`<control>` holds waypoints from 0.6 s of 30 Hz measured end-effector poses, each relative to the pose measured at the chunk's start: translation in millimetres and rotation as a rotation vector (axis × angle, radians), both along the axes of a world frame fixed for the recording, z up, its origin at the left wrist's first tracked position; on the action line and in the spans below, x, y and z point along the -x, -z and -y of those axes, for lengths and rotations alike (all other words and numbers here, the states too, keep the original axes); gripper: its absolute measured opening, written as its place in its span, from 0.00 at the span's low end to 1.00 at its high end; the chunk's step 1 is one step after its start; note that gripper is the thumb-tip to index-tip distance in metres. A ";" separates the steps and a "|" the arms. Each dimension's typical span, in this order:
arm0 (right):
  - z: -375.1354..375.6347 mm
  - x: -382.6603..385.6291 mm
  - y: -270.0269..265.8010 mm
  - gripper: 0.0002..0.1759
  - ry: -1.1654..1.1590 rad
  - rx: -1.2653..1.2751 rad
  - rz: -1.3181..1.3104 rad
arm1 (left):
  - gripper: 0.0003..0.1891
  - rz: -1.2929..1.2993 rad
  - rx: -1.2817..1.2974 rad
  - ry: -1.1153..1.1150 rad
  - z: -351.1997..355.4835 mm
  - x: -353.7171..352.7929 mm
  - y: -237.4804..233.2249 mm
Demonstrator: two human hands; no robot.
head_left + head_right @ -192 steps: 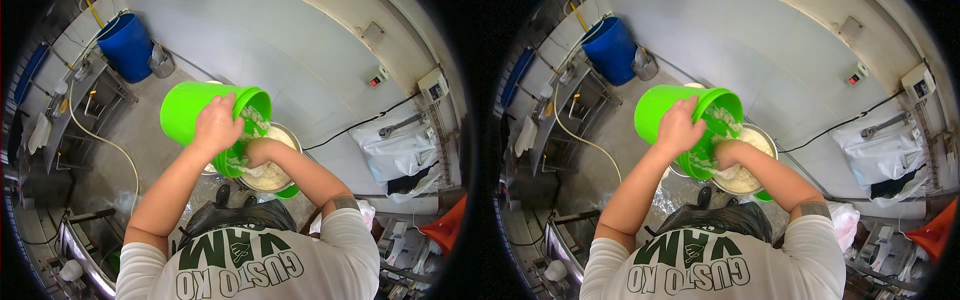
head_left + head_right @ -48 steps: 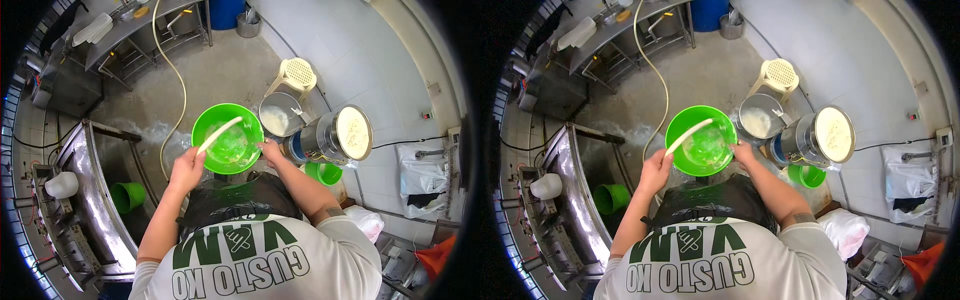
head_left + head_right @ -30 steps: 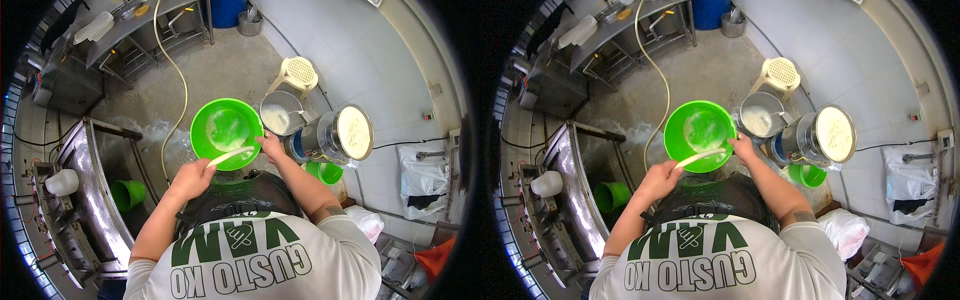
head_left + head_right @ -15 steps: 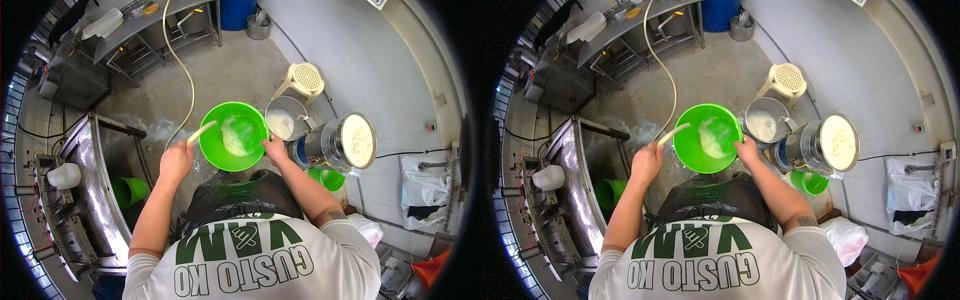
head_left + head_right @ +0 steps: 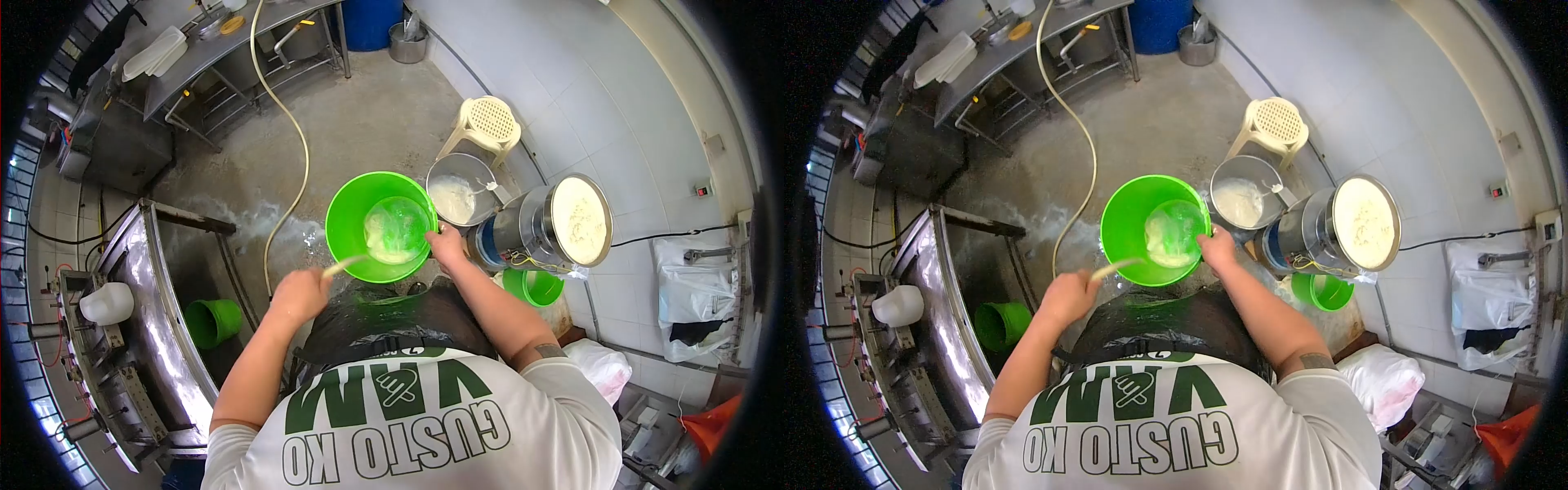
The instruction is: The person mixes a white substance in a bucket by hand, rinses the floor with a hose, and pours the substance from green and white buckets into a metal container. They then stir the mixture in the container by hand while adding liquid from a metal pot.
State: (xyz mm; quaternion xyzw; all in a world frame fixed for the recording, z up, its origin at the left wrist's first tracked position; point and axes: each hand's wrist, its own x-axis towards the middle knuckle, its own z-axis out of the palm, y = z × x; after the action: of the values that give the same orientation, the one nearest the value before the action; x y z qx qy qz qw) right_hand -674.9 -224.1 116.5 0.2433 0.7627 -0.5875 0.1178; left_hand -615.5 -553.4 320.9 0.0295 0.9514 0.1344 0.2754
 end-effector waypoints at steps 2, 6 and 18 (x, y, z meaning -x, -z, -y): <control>0.9 -0.9 -7.6 0.23 0.016 -0.008 0.005 | 0.17 0.006 -0.059 0.029 -8.6 -9.9 -21.0; -0.6 -2.5 -44.9 0.23 0.000 -0.185 -0.022 | 0.17 -0.029 -0.015 0.023 1.0 -10.0 -35.8; -8.0 1.5 -22.3 0.22 -0.008 -0.089 0.005 | 0.15 -0.478 -0.271 -0.083 -36.1 43.9 -22.3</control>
State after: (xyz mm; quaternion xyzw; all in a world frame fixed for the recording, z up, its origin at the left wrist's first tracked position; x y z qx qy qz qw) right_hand -676.4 -216.1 138.8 0.2469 0.7888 -0.5518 0.1111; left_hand -659.5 -517.2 343.2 0.0580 0.9631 0.2610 0.0307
